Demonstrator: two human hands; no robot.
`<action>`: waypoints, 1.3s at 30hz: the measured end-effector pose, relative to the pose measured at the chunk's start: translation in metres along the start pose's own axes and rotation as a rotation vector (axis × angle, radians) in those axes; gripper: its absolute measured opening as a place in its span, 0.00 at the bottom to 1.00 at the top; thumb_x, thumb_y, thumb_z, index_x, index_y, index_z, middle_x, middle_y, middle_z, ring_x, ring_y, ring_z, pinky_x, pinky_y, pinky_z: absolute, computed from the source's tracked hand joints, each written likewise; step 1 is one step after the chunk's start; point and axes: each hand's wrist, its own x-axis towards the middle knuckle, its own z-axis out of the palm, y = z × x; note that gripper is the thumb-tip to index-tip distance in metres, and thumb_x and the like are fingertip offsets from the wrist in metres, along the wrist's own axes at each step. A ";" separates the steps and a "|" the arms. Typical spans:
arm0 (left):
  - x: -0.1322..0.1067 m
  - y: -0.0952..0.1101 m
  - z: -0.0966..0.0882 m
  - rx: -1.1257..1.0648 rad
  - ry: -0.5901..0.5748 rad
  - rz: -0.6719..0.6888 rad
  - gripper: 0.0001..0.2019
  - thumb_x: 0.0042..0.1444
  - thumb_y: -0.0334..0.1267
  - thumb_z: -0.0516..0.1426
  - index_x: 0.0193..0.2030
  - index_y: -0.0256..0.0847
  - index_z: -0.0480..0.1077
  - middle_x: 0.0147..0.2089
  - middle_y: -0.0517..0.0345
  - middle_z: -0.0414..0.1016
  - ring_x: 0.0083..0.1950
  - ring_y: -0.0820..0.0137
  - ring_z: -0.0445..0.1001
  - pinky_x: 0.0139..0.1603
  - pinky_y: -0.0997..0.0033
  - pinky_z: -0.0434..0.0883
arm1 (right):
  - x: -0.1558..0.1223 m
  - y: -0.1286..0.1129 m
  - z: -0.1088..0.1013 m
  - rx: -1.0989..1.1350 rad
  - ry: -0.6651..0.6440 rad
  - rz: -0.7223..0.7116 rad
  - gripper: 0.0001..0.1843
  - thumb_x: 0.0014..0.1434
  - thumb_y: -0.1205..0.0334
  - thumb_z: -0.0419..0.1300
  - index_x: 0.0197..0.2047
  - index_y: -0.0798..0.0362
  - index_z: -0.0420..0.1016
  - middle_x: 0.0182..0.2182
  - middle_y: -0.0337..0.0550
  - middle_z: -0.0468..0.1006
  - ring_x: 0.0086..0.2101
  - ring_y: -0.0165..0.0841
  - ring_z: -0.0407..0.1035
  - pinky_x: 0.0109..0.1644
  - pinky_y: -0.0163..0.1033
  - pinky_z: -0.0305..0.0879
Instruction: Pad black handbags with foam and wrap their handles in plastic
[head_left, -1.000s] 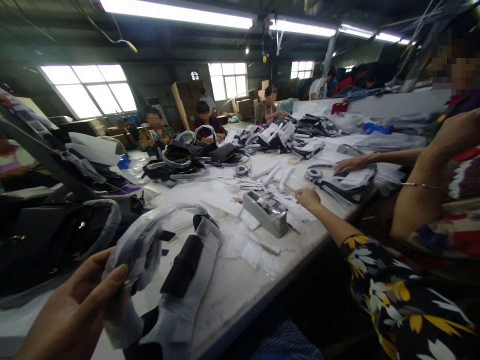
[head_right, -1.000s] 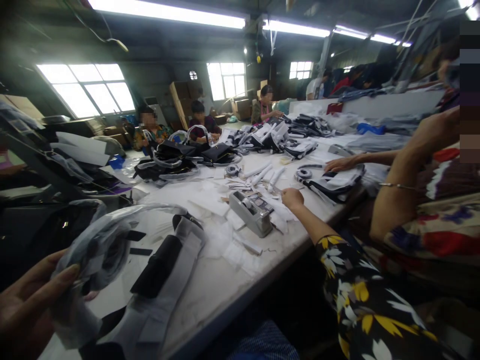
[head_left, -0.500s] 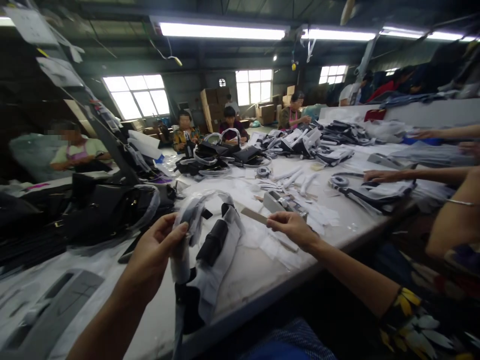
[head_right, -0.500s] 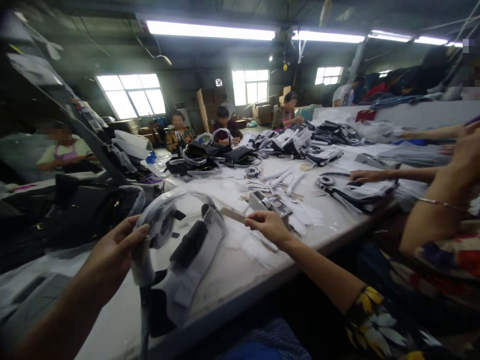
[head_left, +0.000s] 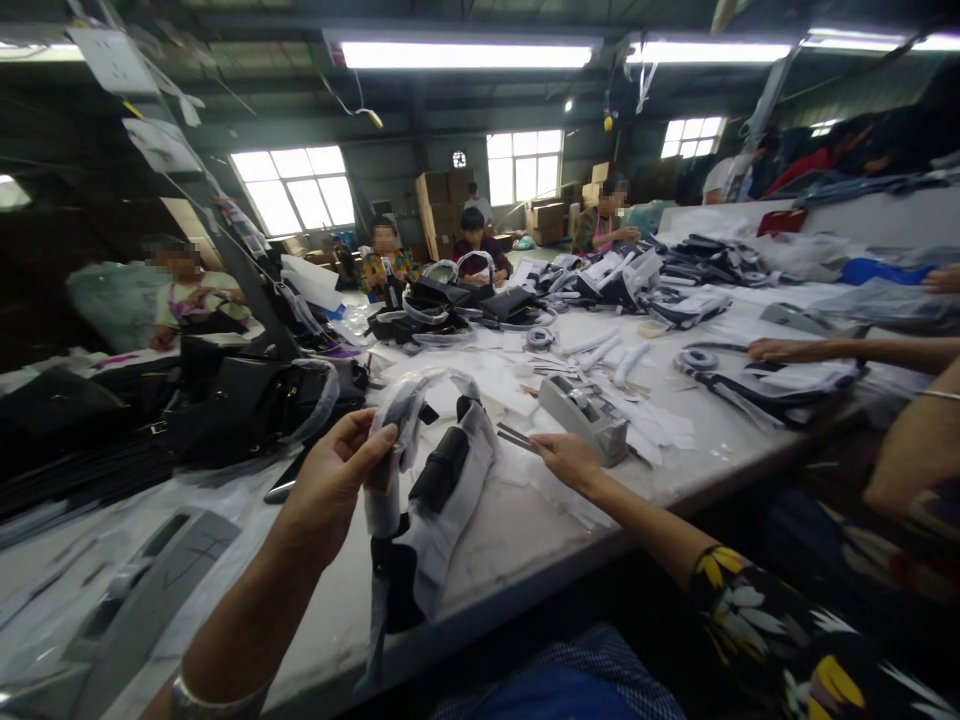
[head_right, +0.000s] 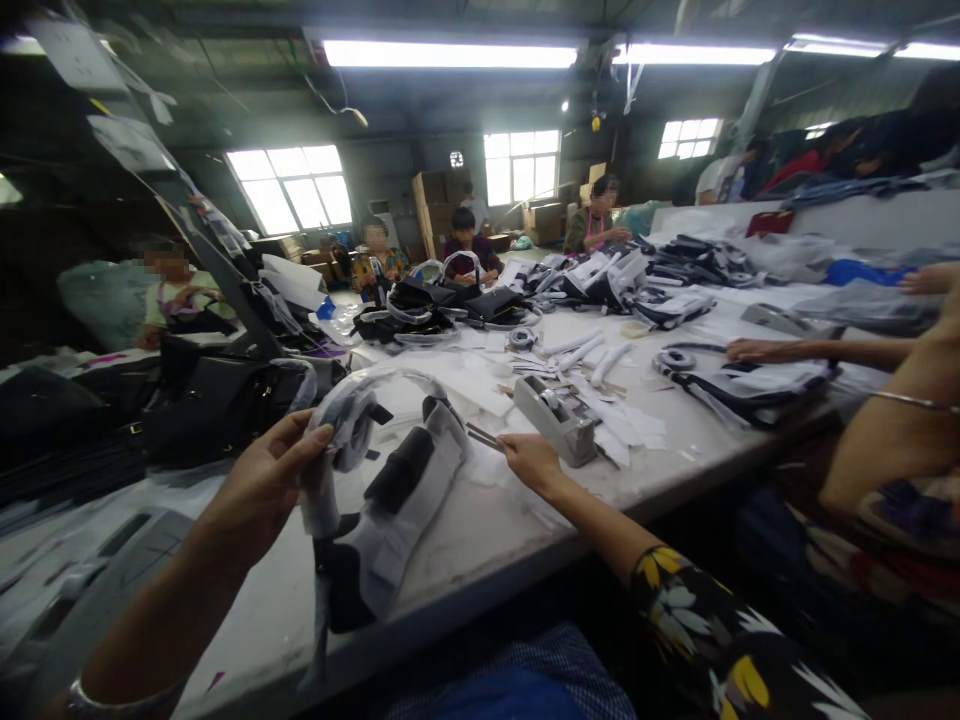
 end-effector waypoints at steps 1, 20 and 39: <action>0.000 0.000 0.000 0.001 -0.002 0.001 0.24 0.45 0.47 0.70 0.47 0.39 0.73 0.40 0.58 0.78 0.41 0.69 0.75 0.41 0.75 0.69 | 0.001 -0.001 -0.003 -0.014 0.035 -0.024 0.11 0.60 0.57 0.59 0.34 0.48 0.82 0.42 0.44 0.83 0.47 0.41 0.74 0.51 0.40 0.66; -0.021 0.015 0.023 0.179 0.031 0.036 0.26 0.43 0.51 0.70 0.45 0.39 0.74 0.40 0.51 0.80 0.41 0.61 0.78 0.37 0.70 0.70 | -0.027 -0.149 0.000 0.645 -0.408 -0.342 0.18 0.57 0.48 0.63 0.33 0.56 0.83 0.22 0.36 0.71 0.25 0.27 0.62 0.29 0.33 0.56; -0.022 0.003 0.025 -0.137 0.026 -0.008 0.55 0.47 0.42 0.71 0.73 0.59 0.41 0.66 0.49 0.67 0.55 0.62 0.77 0.53 0.67 0.73 | -0.040 -0.175 -0.006 0.984 -0.505 -0.110 0.19 0.51 0.47 0.70 0.29 0.56 0.81 0.26 0.39 0.76 0.30 0.29 0.66 0.39 0.37 0.60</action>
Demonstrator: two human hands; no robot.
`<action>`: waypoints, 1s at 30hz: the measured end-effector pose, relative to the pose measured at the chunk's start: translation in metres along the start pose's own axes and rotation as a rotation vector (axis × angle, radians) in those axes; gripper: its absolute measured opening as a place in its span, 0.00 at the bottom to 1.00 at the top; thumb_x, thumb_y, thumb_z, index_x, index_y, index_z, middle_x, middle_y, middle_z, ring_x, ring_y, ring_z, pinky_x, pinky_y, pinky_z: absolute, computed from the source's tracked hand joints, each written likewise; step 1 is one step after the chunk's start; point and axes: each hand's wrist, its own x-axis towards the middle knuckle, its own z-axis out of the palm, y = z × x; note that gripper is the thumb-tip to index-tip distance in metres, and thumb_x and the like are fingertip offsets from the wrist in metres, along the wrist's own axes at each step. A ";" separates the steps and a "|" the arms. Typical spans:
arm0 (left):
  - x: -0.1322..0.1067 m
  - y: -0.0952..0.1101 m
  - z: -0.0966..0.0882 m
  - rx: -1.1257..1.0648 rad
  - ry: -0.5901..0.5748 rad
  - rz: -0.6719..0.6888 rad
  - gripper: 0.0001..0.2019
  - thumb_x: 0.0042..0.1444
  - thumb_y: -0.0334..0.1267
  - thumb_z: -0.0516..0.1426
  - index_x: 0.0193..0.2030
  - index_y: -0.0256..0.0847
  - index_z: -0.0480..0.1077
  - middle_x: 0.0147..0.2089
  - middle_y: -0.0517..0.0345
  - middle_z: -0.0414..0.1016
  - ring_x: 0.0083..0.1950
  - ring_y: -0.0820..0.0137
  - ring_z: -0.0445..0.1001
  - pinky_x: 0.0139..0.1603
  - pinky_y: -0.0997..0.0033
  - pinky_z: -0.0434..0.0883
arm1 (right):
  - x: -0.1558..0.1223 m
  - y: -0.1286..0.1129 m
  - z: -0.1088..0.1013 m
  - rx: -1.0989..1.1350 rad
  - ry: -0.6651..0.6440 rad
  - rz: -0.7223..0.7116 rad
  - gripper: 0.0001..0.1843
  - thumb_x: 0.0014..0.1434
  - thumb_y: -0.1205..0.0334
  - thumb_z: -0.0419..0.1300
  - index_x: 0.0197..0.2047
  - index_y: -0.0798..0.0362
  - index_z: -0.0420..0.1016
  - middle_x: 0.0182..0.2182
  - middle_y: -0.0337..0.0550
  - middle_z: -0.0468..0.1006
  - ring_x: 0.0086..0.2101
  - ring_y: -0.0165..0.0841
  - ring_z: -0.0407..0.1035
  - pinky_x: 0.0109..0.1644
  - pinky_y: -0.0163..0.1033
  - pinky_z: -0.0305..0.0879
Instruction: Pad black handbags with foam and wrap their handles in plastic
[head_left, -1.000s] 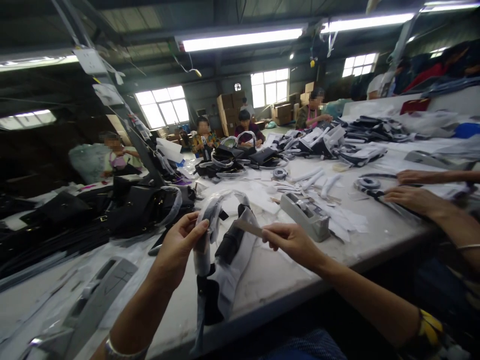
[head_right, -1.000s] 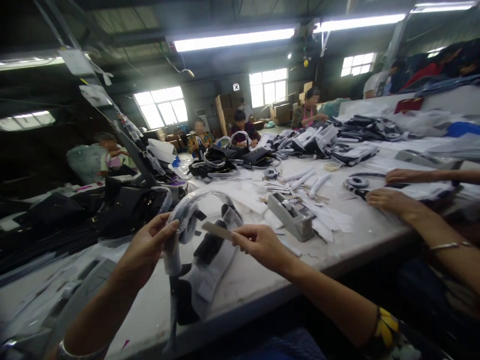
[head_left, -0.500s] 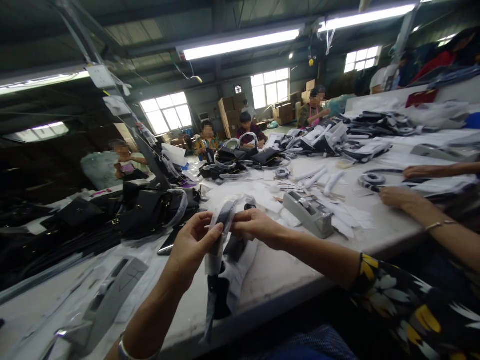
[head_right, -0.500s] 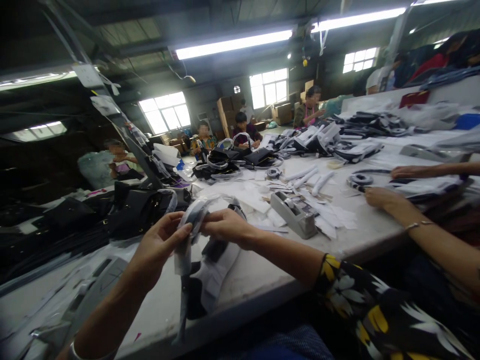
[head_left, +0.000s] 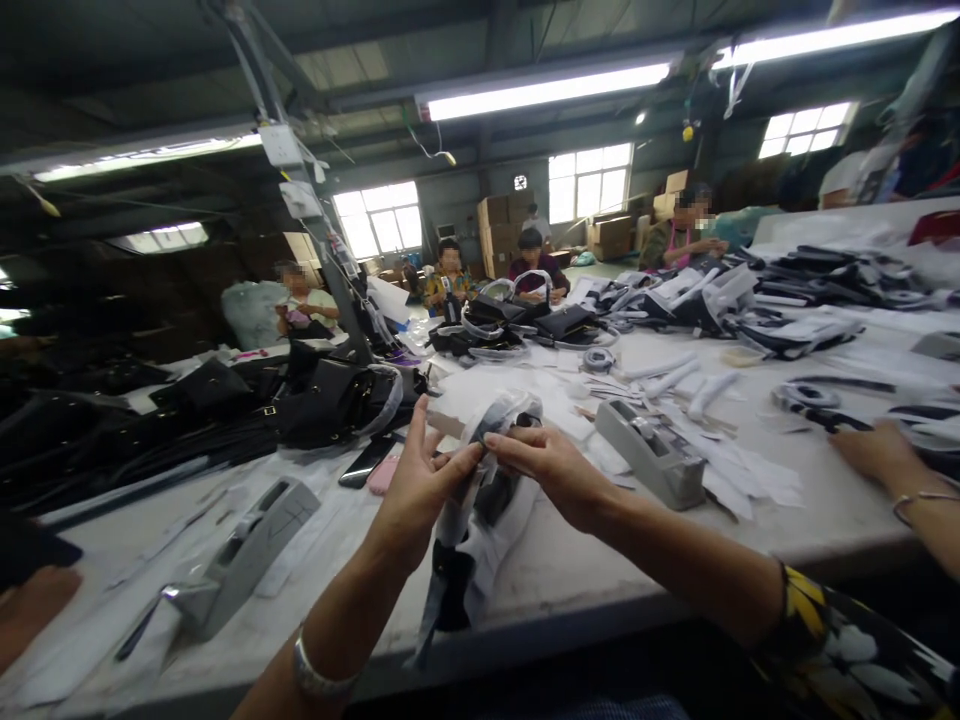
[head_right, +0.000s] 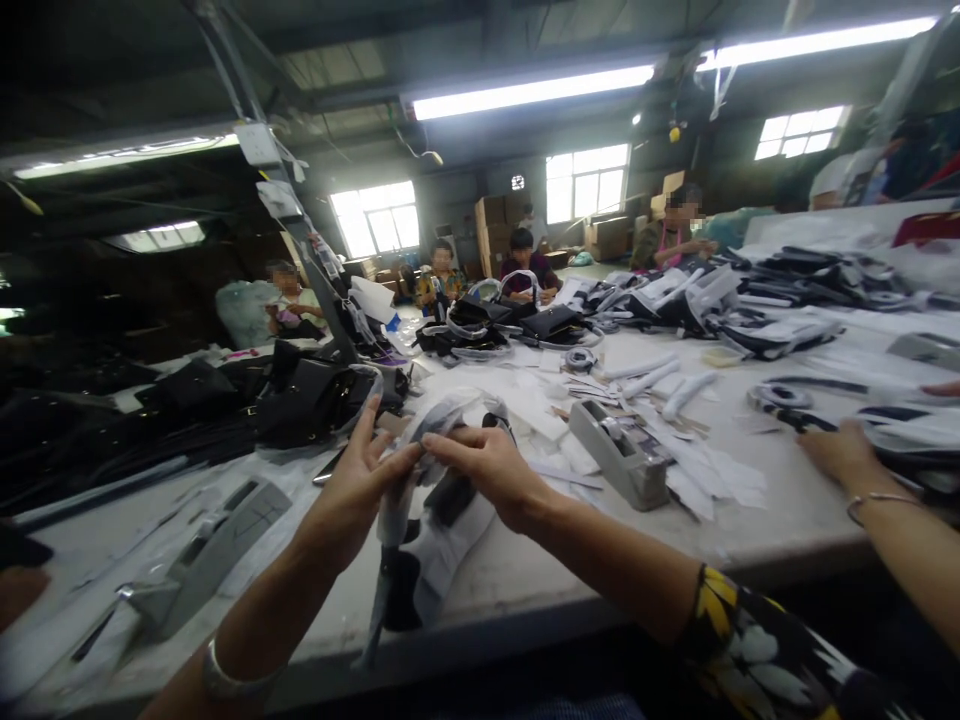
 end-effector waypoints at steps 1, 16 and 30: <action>0.000 -0.001 0.000 -0.018 -0.006 0.000 0.56 0.47 0.42 0.71 0.74 0.58 0.38 0.62 0.49 0.71 0.55 0.61 0.77 0.53 0.65 0.73 | 0.000 0.001 -0.002 0.033 -0.028 0.011 0.18 0.52 0.47 0.70 0.30 0.56 0.81 0.27 0.40 0.77 0.31 0.30 0.68 0.40 0.37 0.62; -0.009 -0.004 -0.003 0.193 0.010 0.149 0.28 0.53 0.44 0.67 0.60 0.47 0.69 0.59 0.52 0.75 0.60 0.59 0.72 0.62 0.64 0.66 | -0.011 0.030 0.023 0.347 0.035 -0.093 0.14 0.56 0.53 0.69 0.43 0.50 0.82 0.42 0.45 0.80 0.41 0.36 0.73 0.51 0.42 0.68; -0.023 0.001 0.006 0.712 0.150 0.511 0.11 0.61 0.43 0.59 0.48 0.44 0.78 0.47 0.57 0.82 0.48 0.63 0.80 0.50 0.68 0.74 | -0.003 0.041 0.046 0.215 0.301 -0.281 0.15 0.61 0.49 0.63 0.42 0.53 0.75 0.27 0.36 0.69 0.28 0.28 0.62 0.34 0.33 0.62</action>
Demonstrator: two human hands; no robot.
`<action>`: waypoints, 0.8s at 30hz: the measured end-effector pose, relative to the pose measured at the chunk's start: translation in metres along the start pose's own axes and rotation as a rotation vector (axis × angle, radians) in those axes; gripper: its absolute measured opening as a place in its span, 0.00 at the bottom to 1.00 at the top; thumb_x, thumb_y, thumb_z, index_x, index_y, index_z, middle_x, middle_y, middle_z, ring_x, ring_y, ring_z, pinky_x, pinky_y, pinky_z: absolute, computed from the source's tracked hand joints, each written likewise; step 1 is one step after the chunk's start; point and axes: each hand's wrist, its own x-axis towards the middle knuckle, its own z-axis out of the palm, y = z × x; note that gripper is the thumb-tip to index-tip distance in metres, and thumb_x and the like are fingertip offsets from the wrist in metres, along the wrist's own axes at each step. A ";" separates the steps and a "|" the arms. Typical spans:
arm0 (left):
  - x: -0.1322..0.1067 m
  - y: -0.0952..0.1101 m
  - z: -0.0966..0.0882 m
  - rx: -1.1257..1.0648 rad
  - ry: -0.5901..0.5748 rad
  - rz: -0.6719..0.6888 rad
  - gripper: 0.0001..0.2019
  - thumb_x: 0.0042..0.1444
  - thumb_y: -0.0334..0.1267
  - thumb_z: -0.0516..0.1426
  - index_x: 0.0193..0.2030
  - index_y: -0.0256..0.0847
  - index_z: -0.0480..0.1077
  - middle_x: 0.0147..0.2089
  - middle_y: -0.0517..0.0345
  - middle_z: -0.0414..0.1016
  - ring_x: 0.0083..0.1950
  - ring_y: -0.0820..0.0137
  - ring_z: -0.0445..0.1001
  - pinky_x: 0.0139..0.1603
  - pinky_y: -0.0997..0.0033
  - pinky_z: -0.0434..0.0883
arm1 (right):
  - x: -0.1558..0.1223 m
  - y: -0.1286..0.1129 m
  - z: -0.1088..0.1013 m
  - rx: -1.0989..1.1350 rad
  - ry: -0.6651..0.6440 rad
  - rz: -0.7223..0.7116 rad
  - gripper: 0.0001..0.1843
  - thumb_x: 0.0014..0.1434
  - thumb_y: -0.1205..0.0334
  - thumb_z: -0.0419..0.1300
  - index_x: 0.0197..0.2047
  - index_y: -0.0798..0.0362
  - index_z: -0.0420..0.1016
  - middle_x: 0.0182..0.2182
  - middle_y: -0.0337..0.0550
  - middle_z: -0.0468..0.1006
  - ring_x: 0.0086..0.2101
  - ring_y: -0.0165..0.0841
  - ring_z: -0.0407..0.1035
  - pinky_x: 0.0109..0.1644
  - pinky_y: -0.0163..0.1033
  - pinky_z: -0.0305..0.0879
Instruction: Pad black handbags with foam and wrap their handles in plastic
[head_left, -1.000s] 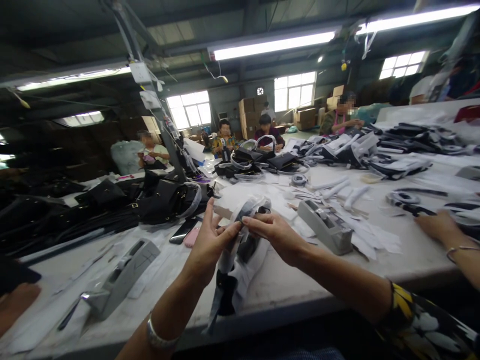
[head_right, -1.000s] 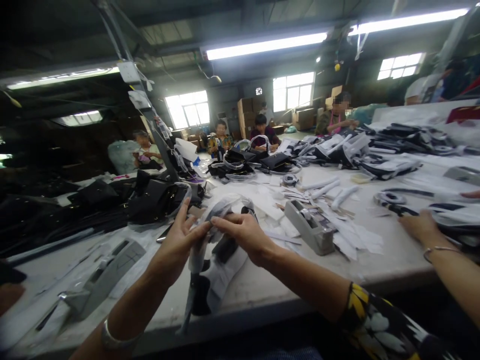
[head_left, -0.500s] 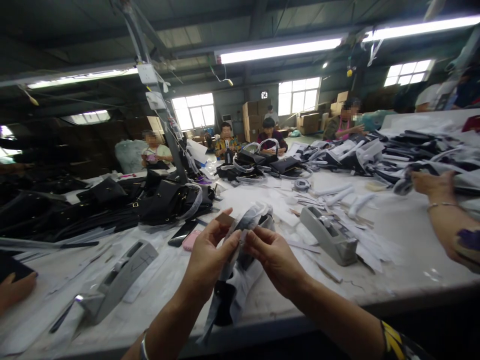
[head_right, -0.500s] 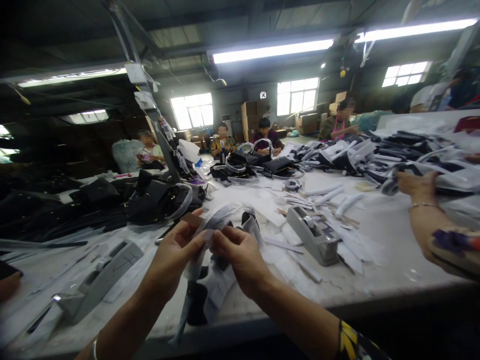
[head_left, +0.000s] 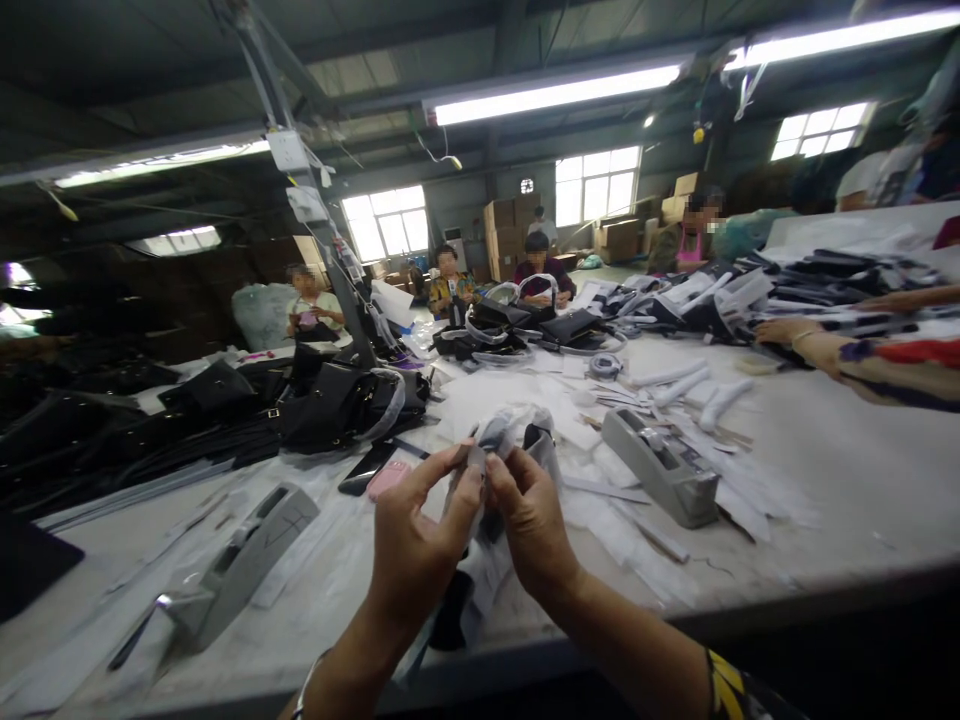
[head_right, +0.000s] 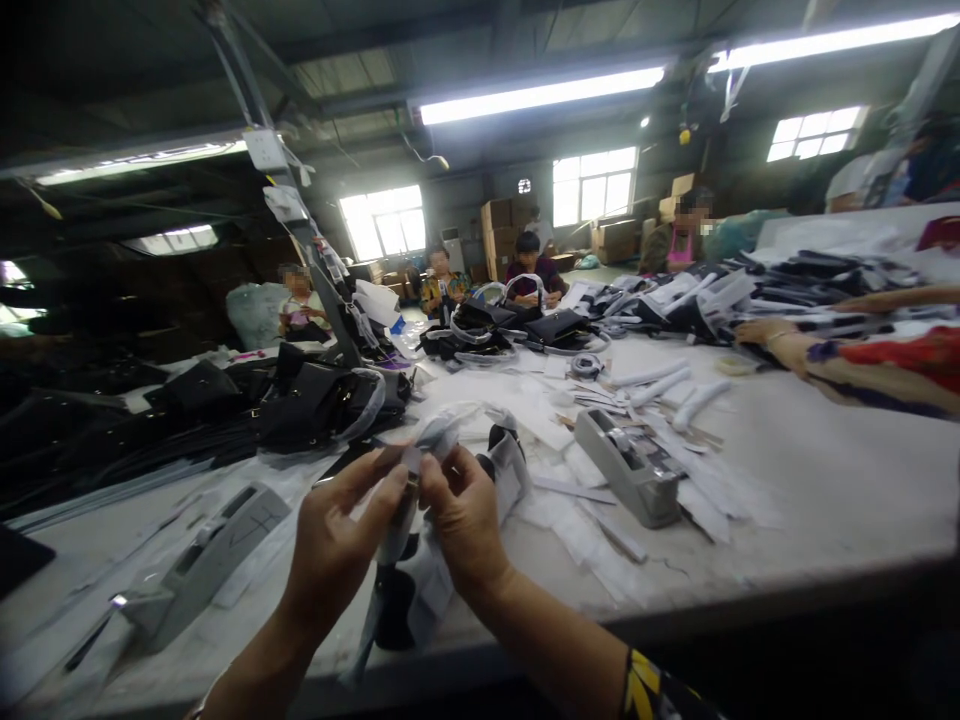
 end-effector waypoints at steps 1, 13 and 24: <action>0.001 -0.001 -0.001 0.098 0.027 0.069 0.10 0.61 0.42 0.59 0.46 0.43 0.78 0.45 0.57 0.83 0.46 0.64 0.81 0.49 0.69 0.74 | 0.000 0.001 0.001 -0.007 0.001 -0.006 0.15 0.61 0.49 0.63 0.42 0.54 0.75 0.27 0.36 0.69 0.28 0.28 0.62 0.34 0.33 0.62; -0.014 0.010 0.019 1.099 0.163 0.510 0.18 0.65 0.27 0.49 0.57 0.20 0.70 0.55 0.32 0.76 0.51 0.54 0.79 0.48 0.61 0.77 | 0.003 0.012 0.001 0.074 -0.013 0.029 0.15 0.57 0.51 0.67 0.31 0.53 0.71 0.27 0.35 0.69 0.29 0.27 0.63 0.32 0.32 0.61; -0.016 -0.002 0.012 0.721 -0.028 0.336 0.25 0.65 0.36 0.50 0.66 0.26 0.62 0.67 0.34 0.64 0.68 0.53 0.64 0.66 0.54 0.66 | 0.008 -0.006 -0.014 -0.026 -0.116 0.053 0.13 0.57 0.52 0.68 0.34 0.54 0.78 0.32 0.41 0.78 0.35 0.33 0.70 0.43 0.37 0.67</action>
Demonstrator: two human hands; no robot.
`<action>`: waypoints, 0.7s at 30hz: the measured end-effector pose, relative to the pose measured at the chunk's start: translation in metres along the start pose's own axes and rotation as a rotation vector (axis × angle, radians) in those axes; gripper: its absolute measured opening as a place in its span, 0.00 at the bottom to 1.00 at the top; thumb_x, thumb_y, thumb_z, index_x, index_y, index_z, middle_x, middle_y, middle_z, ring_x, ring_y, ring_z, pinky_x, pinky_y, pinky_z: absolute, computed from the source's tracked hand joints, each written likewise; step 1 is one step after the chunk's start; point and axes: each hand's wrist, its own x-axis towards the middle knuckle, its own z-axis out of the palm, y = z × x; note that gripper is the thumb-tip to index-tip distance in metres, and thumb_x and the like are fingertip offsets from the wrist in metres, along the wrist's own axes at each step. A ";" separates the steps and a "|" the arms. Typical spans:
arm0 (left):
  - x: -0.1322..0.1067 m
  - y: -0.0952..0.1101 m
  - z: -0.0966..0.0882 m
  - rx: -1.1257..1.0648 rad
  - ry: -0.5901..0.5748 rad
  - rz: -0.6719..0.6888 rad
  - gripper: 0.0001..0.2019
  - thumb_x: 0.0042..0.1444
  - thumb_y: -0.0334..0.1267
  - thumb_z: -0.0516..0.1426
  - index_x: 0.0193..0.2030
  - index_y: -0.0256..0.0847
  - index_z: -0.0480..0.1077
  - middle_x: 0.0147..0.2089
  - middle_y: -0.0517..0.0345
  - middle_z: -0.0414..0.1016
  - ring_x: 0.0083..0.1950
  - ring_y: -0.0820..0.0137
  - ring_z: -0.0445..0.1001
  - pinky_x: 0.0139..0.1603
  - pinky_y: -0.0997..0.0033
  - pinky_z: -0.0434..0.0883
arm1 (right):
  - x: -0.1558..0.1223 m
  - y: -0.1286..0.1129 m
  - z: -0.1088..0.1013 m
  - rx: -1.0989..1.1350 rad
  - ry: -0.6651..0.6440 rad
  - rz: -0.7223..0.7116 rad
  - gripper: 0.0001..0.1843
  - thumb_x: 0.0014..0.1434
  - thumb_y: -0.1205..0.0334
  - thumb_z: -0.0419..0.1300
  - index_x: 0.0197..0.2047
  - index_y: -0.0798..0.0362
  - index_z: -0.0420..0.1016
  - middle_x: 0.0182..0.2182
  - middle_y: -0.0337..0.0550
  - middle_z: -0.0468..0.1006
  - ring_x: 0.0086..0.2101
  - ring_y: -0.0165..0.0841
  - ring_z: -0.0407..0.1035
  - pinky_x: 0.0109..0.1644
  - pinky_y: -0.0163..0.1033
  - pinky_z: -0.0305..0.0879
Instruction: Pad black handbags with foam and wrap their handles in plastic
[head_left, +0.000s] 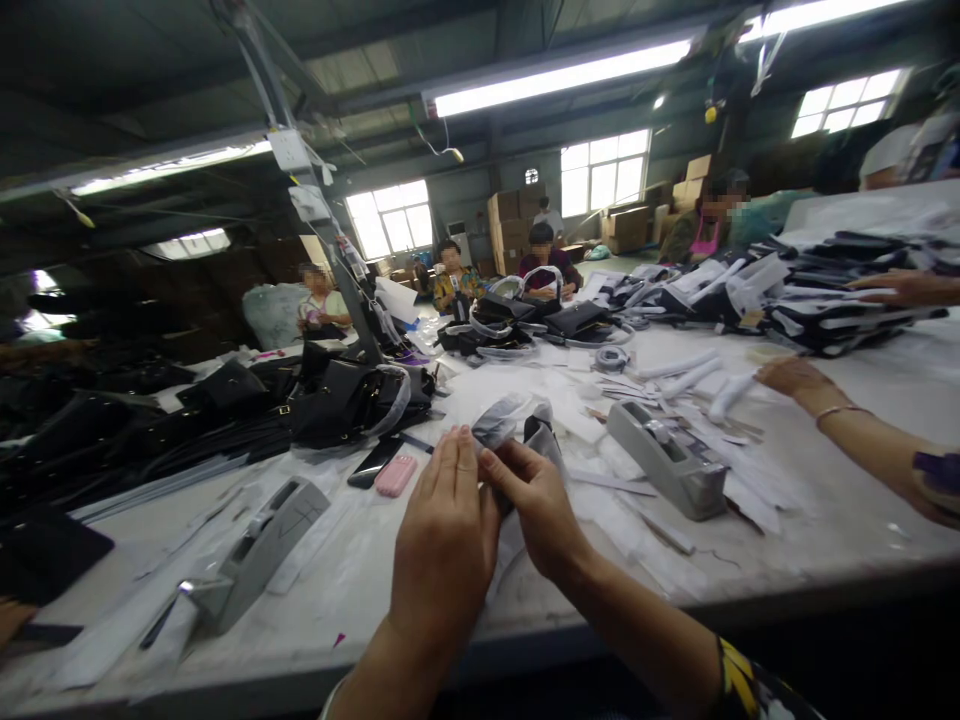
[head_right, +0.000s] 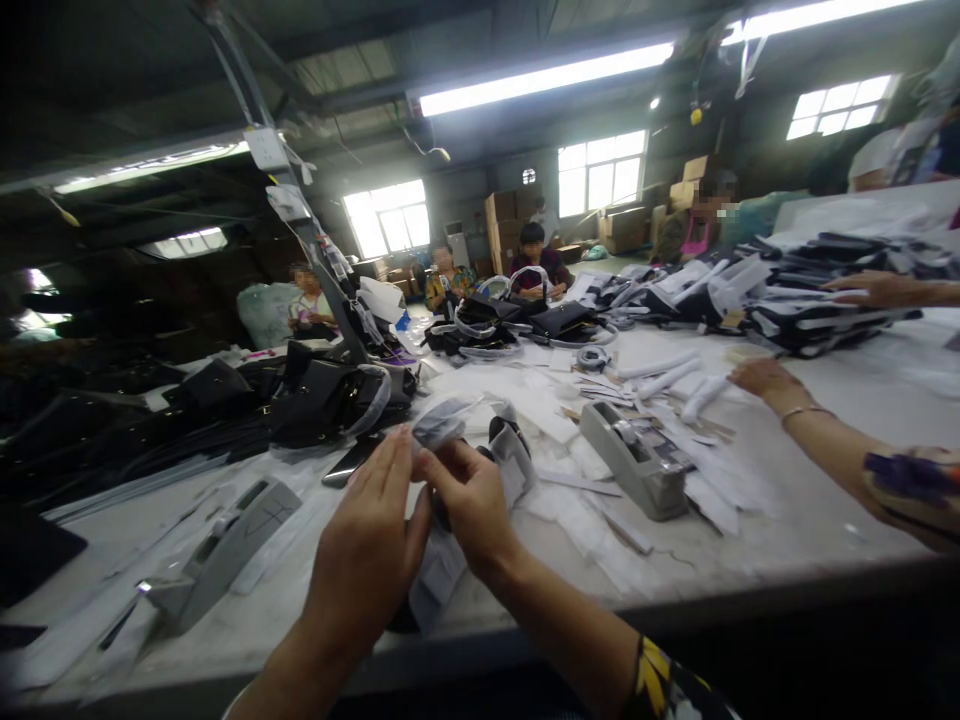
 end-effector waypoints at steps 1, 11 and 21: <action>0.003 -0.005 -0.005 -0.119 -0.048 -0.033 0.25 0.65 0.40 0.52 0.66 0.29 0.63 0.66 0.37 0.66 0.67 0.54 0.66 0.65 0.55 0.67 | 0.002 -0.001 -0.003 0.030 -0.021 0.011 0.12 0.57 0.52 0.68 0.35 0.54 0.79 0.33 0.41 0.79 0.36 0.34 0.71 0.45 0.39 0.67; 0.027 -0.023 -0.004 -1.016 -0.287 -0.565 0.27 0.50 0.53 0.65 0.53 0.40 0.71 0.53 0.47 0.78 0.56 0.54 0.75 0.58 0.56 0.70 | 0.011 -0.007 -0.025 -0.113 -0.153 0.001 0.18 0.52 0.48 0.70 0.40 0.53 0.84 0.31 0.41 0.80 0.28 0.29 0.71 0.35 0.36 0.68; 0.019 -0.022 0.012 -0.985 -0.089 -0.771 0.30 0.41 0.51 0.68 0.51 0.46 0.70 0.49 0.53 0.79 0.48 0.58 0.78 0.44 0.66 0.74 | 0.020 -0.040 -0.249 -1.105 0.528 0.023 0.11 0.56 0.56 0.65 0.38 0.53 0.83 0.53 0.52 0.78 0.59 0.45 0.64 0.66 0.48 0.53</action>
